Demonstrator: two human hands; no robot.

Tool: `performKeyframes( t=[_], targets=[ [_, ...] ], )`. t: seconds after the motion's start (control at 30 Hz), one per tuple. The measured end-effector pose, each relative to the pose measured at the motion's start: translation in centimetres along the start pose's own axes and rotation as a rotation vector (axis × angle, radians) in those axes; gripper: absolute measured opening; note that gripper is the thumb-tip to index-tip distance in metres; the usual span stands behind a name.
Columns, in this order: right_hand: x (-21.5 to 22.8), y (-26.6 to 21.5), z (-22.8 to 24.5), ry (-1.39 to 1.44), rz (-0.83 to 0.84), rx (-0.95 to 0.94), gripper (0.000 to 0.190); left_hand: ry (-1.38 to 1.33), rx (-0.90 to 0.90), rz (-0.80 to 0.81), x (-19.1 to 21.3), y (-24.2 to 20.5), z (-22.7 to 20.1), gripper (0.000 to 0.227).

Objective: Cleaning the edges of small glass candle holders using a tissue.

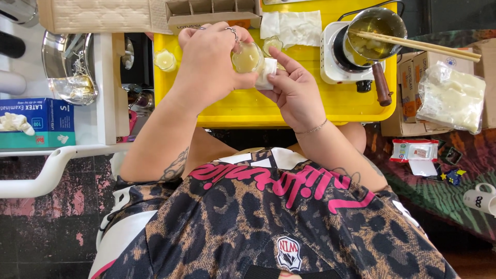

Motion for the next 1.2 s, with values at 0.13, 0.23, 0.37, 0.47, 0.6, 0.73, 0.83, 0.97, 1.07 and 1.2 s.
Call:
performKeyframes(
  t=[0.13,0.23,0.37,0.47,0.6,0.73,0.83,0.97,1.07,1.2],
  targets=[
    [-1.2,-0.6,0.2,-0.105,-0.036,0.082,0.061,-0.018,0.013,-0.001,0.1,-0.2,0.2,0.050],
    [-1.1,-1.1,0.7,-0.179,-0.036,0.148,0.063,-0.067,0.023,-0.008,0.5,-0.3,0.2,0.052],
    [-0.8,-1.3,1.2,-0.079,-0.007,0.113,0.065,-0.053,0.045,-0.003,1.1,-0.4,0.6,0.053],
    [-0.9,-1.6,1.4,0.043,-0.031,0.049,0.062,-0.125,0.083,0.009,0.9,-0.7,1.5,0.054],
    [0.5,-1.1,0.9,0.107,-0.094,0.034,0.057,-0.390,0.023,-0.039,0.4,-1.8,2.7,0.053],
    [-0.5,-1.1,0.4,0.142,-0.087,0.013,0.055,-0.353,-0.004,0.012,0.9,-1.6,1.0,0.053],
    [-1.9,-1.3,0.1,0.189,-0.066,-0.020,0.055,-0.199,-0.010,0.000,0.8,-1.5,-0.5,0.048],
    [-1.8,-1.3,0.2,0.202,-0.055,0.056,0.052,-0.039,0.063,-0.068,0.2,-1.6,-1.7,0.055],
    [-0.4,-1.1,-0.2,0.184,-0.036,0.137,0.050,0.003,0.066,-0.133,-0.3,-1.9,-2.7,0.055],
    [-0.4,-1.4,0.2,0.165,-0.040,0.274,0.050,0.039,0.095,-0.178,-1.3,-2.0,-3.7,0.053]
  ],
)
Point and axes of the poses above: each hand's wrist, its own y-axis towards the middle knuckle, its own x-axis out of the back of the hand, z = x × y, the point moved 5 cm from there along y, towards the middle knuckle, and after that the axes turned 10 degrees about y, right-handed, at the moved point
